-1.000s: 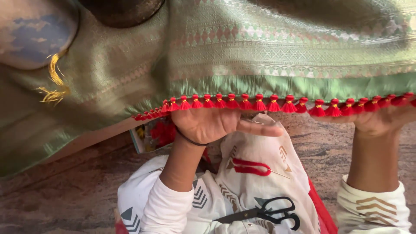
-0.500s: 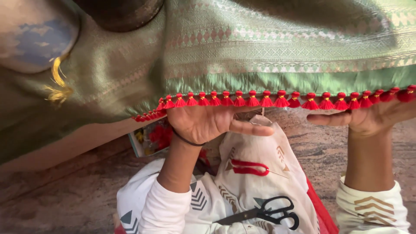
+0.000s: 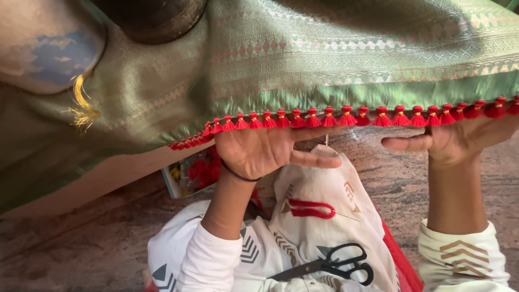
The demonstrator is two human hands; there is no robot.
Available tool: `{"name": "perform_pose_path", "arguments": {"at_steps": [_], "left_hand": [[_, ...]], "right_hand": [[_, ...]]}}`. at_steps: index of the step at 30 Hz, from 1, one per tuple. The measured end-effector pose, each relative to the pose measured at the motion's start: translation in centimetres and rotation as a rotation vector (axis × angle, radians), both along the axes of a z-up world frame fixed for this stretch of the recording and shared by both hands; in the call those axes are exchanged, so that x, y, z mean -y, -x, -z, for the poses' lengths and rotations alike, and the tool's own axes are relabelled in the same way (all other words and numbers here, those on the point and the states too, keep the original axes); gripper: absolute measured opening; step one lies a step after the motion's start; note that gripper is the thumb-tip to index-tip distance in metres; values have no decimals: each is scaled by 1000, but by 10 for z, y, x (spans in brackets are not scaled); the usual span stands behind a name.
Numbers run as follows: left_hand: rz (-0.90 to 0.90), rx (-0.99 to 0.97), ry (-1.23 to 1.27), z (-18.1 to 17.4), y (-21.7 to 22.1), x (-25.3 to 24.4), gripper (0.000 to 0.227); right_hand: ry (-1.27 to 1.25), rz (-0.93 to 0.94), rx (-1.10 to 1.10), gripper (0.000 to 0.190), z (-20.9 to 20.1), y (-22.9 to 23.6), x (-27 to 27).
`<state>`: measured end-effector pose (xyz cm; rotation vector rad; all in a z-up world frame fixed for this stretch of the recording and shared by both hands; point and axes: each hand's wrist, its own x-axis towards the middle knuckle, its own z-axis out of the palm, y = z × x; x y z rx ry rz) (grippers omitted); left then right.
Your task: Attaching a red tassel trim to the edge of a green decorative fabric.
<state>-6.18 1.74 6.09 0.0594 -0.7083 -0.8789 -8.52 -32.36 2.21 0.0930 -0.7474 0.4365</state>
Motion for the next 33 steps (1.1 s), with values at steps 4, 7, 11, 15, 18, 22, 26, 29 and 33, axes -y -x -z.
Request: {"name": "perform_pose_path", "arguments": {"at_steps": [4,7,11,15,18,22,26,29,33], "left_hand": [[57,-5,28,8,-3,12,81],[-51,-2,1,15,9,26,83],[-244,-38,-243,30,13,41,50],[-556,7,-468,24,22,58,24],[-585,-233,-706,11,24,70,36],[-684,-211,-724,11,23,74,29],[-1180,565,-884,24,21,67,23],[-1338,977,-1000,32,23,67,13],[-1076,668,-895,33,24,69,9]], "right_hand": [[-6,5,7,99,1,-2,0],[-15,12,13,98,2,-4,-2],[-21,29,15,98,2,-2,-2],[-28,48,7,98,-2,2,-5],[-34,56,2,98,-4,2,-6],[-8,72,2,98,4,-3,0],[20,99,7,98,20,-11,13],[-3,119,-45,102,35,-13,25],[-39,123,-85,104,37,-11,26]]}}
